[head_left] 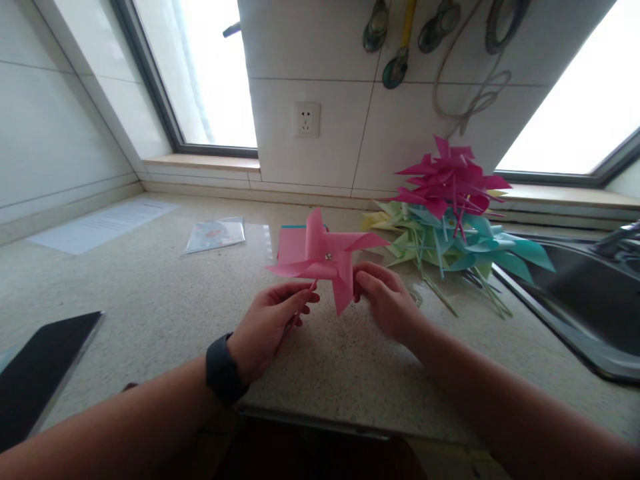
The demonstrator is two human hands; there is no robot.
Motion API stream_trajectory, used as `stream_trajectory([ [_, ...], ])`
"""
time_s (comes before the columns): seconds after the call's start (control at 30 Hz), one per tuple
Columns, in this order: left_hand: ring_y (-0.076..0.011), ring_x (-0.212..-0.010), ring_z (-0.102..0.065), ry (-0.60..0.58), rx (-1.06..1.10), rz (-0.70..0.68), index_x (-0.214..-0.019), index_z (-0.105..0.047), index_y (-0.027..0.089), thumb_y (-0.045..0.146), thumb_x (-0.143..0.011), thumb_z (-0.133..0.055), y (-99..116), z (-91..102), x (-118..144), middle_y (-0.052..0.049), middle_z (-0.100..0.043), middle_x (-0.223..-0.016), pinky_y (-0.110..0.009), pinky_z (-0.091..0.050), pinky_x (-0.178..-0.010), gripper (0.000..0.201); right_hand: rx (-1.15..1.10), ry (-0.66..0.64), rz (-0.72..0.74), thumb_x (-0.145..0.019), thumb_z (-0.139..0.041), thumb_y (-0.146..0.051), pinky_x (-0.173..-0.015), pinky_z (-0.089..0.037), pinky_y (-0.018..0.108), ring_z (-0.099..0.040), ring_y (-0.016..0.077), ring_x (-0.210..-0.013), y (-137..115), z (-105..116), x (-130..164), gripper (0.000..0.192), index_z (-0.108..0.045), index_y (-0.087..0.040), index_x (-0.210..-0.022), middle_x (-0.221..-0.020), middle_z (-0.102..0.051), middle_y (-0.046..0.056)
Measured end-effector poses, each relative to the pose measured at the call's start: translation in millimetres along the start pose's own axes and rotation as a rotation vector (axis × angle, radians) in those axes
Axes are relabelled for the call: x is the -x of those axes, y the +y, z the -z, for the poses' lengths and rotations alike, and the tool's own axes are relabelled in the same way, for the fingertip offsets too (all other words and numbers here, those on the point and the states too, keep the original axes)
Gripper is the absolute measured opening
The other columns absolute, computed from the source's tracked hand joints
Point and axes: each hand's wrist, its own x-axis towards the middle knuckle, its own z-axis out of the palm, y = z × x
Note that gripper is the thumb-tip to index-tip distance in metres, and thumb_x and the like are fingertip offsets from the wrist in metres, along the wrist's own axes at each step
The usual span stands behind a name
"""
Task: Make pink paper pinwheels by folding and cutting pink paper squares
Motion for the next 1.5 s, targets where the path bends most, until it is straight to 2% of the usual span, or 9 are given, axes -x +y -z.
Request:
stream_trajectory([
  [0.2, -0.0077, -0.059, -0.049, -0.057, -0.084, -0.025, -0.087, -0.077, 0.016, 0.041, -0.080, -0.079, -3, -3.1, 3, -0.004, -0.071, -0.081, -0.021, -0.038, -0.056, 0.026, -0.177, 0.027, -0.026, -0.080, -0.074, -0.044, -0.069, -0.049, 0.027, -0.061, 0.0149, -0.075, 2, -4, -1, 0.026, -0.075, -0.023, -0.096, -0.088, -0.071, 0.003],
  [0.33, -0.0093, -0.059, -0.050, -0.123, -0.148, -0.046, -0.082, -0.077, 0.016, 0.039, -0.080, -0.078, -3, -5.0, 8, -0.002, -0.069, -0.073, -0.022, -0.038, -0.055, 0.024, -0.264, 0.064, -0.055, -0.073, -0.081, -0.040, -0.068, -0.052, 0.028, -0.064, 0.0160, -0.075, -1, -11, 0, 0.026, -0.074, -0.022, -0.090, -0.088, -0.073, 0.003],
  [0.47, -0.0100, -0.057, -0.049, -0.176, -0.239, -0.092, -0.086, -0.077, 0.017, 0.038, -0.085, -0.072, -3, -5.9, 10, -0.001, -0.067, -0.069, -0.022, -0.037, -0.054, 0.022, -0.297, 0.115, -0.077, -0.068, -0.086, -0.034, -0.064, -0.052, 0.027, -0.063, 0.0154, -0.071, -4, -13, 3, 0.026, -0.073, -0.022, -0.086, -0.083, -0.072, 0.002],
  [0.63, -0.0111, -0.058, -0.049, -0.146, -0.283, -0.126, -0.086, -0.075, 0.016, 0.040, -0.084, -0.070, -4, -7.4, 11, -0.002, -0.067, -0.071, -0.023, -0.038, -0.054, 0.025, -0.309, 0.146, -0.094, -0.066, -0.087, -0.031, -0.057, -0.050, 0.025, -0.062, 0.0149, -0.068, -5, -14, 5, 0.024, -0.072, -0.022, -0.083, -0.079, -0.071, 0.001],
  [0.9, -0.0120, -0.058, -0.050, -0.127, -0.340, -0.203, -0.087, -0.074, 0.016, 0.032, -0.080, -0.072, -7, -3.7, 11, -0.001, -0.065, -0.067, -0.024, -0.042, -0.054, 0.018, -0.298, 0.145, -0.080, -0.064, -0.086, -0.029, -0.063, -0.054, 0.028, -0.063, 0.0153, -0.069, -14, -17, 7, 0.023, -0.071, -0.023, -0.080, -0.079, -0.071, 0.000],
  [1.03, -0.0124, -0.058, -0.053, -0.133, -0.334, -0.166, -0.085, -0.073, 0.016, 0.035, -0.081, -0.072, -8, -6.1, 12, -0.003, -0.068, -0.072, -0.023, -0.042, -0.052, 0.020, -0.282, 0.159, -0.079, -0.064, -0.086, -0.030, -0.057, -0.052, 0.027, -0.062, 0.0147, -0.066, -12, -17, 7, 0.023, -0.071, -0.022, -0.080, -0.075, -0.070, 0.000],
  [1.13, -0.0126, -0.059, -0.055, -0.148, -0.326, -0.137, -0.086, -0.074, 0.017, 0.038, -0.082, -0.072, -8, -10.6, 15, -0.004, -0.071, -0.075, -0.023, -0.043, -0.052, 0.021, -0.300, 0.164, -0.084, -0.063, -0.087, -0.029, -0.060, -0.052, 0.026, -0.061, 0.0132, -0.065, -11, -17, 7, 0.023, -0.073, -0.021, -0.078, -0.075, -0.070, 0.000],
  [1.33, -0.0126, -0.055, -0.054, -0.131, -0.302, -0.069, -0.081, -0.076, 0.017, 0.038, -0.080, -0.074, -5, -17.9, 20, -0.002, -0.068, -0.064, -0.024, -0.042, -0.052, 0.021, -0.261, 0.191, -0.096, -0.064, -0.086, -0.031, -0.059, -0.049, 0.027, -0.059, 0.0126, -0.061, -14, -19, 7, 0.021, -0.071, -0.020, -0.076, -0.074, -0.069, 0.000],
  [1.5, -0.0138, -0.055, -0.055, -0.147, -0.325, -0.048, -0.083, -0.079, 0.017, 0.044, -0.080, -0.074, -7, -16.7, 18, -0.004, -0.069, -0.065, -0.025, -0.042, -0.052, 0.027, -0.252, 0.201, -0.087, -0.064, -0.085, -0.031, -0.058, -0.048, 0.027, -0.057, 0.0119, -0.059, -16, -19, 8, 0.023, -0.070, -0.020, -0.077, -0.073, -0.068, 0.000],
])
